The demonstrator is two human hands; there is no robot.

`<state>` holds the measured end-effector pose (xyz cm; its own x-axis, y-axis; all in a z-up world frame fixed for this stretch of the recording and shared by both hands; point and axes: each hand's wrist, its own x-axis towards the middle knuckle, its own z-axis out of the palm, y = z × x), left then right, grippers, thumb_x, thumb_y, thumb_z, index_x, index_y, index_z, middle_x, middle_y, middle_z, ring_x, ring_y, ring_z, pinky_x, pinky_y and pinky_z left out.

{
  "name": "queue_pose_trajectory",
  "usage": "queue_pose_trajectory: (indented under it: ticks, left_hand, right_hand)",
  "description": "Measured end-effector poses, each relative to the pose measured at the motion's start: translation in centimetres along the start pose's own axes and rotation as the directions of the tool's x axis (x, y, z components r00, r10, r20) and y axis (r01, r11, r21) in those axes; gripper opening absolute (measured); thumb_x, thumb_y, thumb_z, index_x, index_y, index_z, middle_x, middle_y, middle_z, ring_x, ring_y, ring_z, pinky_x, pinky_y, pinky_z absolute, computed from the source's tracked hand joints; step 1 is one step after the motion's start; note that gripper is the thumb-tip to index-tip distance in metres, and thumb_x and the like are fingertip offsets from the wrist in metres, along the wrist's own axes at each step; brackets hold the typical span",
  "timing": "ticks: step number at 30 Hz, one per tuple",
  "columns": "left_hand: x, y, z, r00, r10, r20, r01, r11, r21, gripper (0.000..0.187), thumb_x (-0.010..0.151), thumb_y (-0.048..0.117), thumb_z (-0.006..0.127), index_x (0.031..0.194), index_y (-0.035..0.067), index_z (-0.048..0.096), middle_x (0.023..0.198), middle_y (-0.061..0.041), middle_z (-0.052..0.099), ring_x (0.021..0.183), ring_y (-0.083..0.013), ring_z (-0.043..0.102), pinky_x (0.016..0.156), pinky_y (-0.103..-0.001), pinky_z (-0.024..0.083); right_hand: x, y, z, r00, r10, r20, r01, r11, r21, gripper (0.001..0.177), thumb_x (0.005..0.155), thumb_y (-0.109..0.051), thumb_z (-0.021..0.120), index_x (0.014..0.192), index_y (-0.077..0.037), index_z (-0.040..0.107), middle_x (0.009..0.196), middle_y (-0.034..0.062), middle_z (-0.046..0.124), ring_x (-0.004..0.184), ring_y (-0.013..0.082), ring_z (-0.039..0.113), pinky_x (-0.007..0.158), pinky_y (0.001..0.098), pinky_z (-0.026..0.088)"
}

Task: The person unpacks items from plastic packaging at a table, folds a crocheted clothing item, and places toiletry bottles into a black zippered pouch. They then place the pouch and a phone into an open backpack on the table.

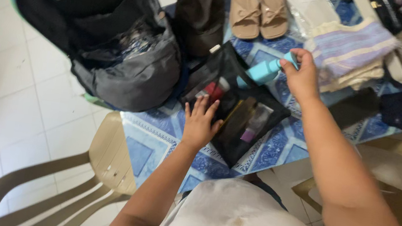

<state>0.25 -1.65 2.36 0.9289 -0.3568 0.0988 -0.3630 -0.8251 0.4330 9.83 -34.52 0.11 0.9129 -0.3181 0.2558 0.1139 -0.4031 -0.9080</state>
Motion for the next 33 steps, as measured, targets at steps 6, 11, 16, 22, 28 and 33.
queue_pose_trajectory:
  ticks: [6, 11, 16, 22, 28, 33]
  left_hand:
    - [5.7, 4.8, 0.0, 0.955, 0.192, -0.225, -0.248, 0.934, -0.258, 0.056, 0.092, 0.025, 0.077, 0.141, 0.008, 0.056, 0.159, -0.022, 0.042, 0.148, -0.0404, 0.040, 0.123, -0.054, 0.033]
    - [11.6, 8.9, 0.3, 0.974, 0.209, -0.083, -0.218, 0.785, -0.580, 0.065, 0.090, 0.025, 0.078, 0.145, 0.005, 0.051, 0.149, -0.021, 0.052, 0.138, -0.0403, 0.053, 0.115, -0.043, 0.043]
    - [15.0, 12.0, 2.6, 0.933, 0.188, 0.308, 0.238, 0.318, -0.918, 0.059, 0.100, 0.034, 0.062, 0.151, 0.007, 0.048, 0.140, -0.014, 0.061, 0.127, -0.0310, 0.060, 0.101, -0.042, 0.050]
    - [15.9, 15.7, 6.0, 0.811, 0.220, 0.542, 0.523, 0.143, -0.840, 0.057, 0.099, 0.023, 0.070, 0.147, 0.001, 0.049, 0.122, -0.018, 0.062, 0.097, -0.0274, 0.063, 0.073, -0.035, 0.058]
    - [16.7, 19.1, 8.0, 0.883, 0.235, 0.405, 0.413, 0.019, -0.911, 0.056, 0.091, 0.008, 0.070, 0.139, 0.003, 0.041, 0.130, -0.011, 0.056, 0.109, -0.0224, 0.066, 0.084, -0.039, 0.065]
    - [17.8, 20.9, 9.8, 0.858, 0.250, 0.449, 0.448, 0.062, -0.892, 0.054, 0.092, 0.008, 0.069, 0.139, 0.004, 0.043, 0.132, -0.009, 0.054, 0.113, -0.0238, 0.063, 0.085, -0.038, 0.064]
  right_hand:
    - [-0.2, -5.0, -4.6, 0.995, 0.084, -0.057, -0.071, 0.975, 0.210, 0.033, 0.098, -0.008, 0.081, 0.120, -0.002, 0.057, 0.103, 0.0064, 0.069, 0.085, 0.0106, 0.068, 0.073, 0.0256, 0.059]
    - [-0.9, -8.7, -7.3, 0.981, 0.156, -0.115, -0.107, 0.931, 0.350, 0.034, 0.097, -0.007, 0.079, 0.122, -0.002, 0.058, 0.109, 0.0057, 0.067, 0.095, 0.0131, 0.070, 0.074, 0.0291, 0.064]
    - [-1.5, -9.4, -11.8, 0.973, 0.230, -0.007, -0.171, 0.740, 0.650, 0.036, 0.099, -0.005, 0.066, 0.134, -0.004, 0.057, 0.116, 0.0073, 0.066, 0.106, 0.0194, 0.069, 0.089, 0.0380, 0.063]
    - [-1.3, -6.7, -15.7, 0.963, 0.268, -0.040, -0.130, 0.587, 0.799, 0.046, 0.098, -0.002, 0.058, 0.142, -0.010, 0.048, 0.126, 0.0077, 0.062, 0.119, 0.0265, 0.065, 0.101, 0.0474, 0.058]
    - [-2.4, -3.8, -17.9, 0.910, 0.401, 0.109, -0.350, 0.597, 0.722, 0.049, 0.100, -0.014, 0.063, 0.146, -0.007, 0.047, 0.132, 0.0069, 0.061, 0.118, 0.0206, 0.064, 0.096, 0.0450, 0.056]
    - [-2.9, -1.5, -20.1, 0.902, 0.418, 0.111, -0.399, 0.706, 0.585, 0.054, 0.094, -0.010, 0.069, 0.144, -0.006, 0.048, 0.128, 0.0078, 0.063, 0.115, 0.0184, 0.065, 0.097, 0.0426, 0.057]
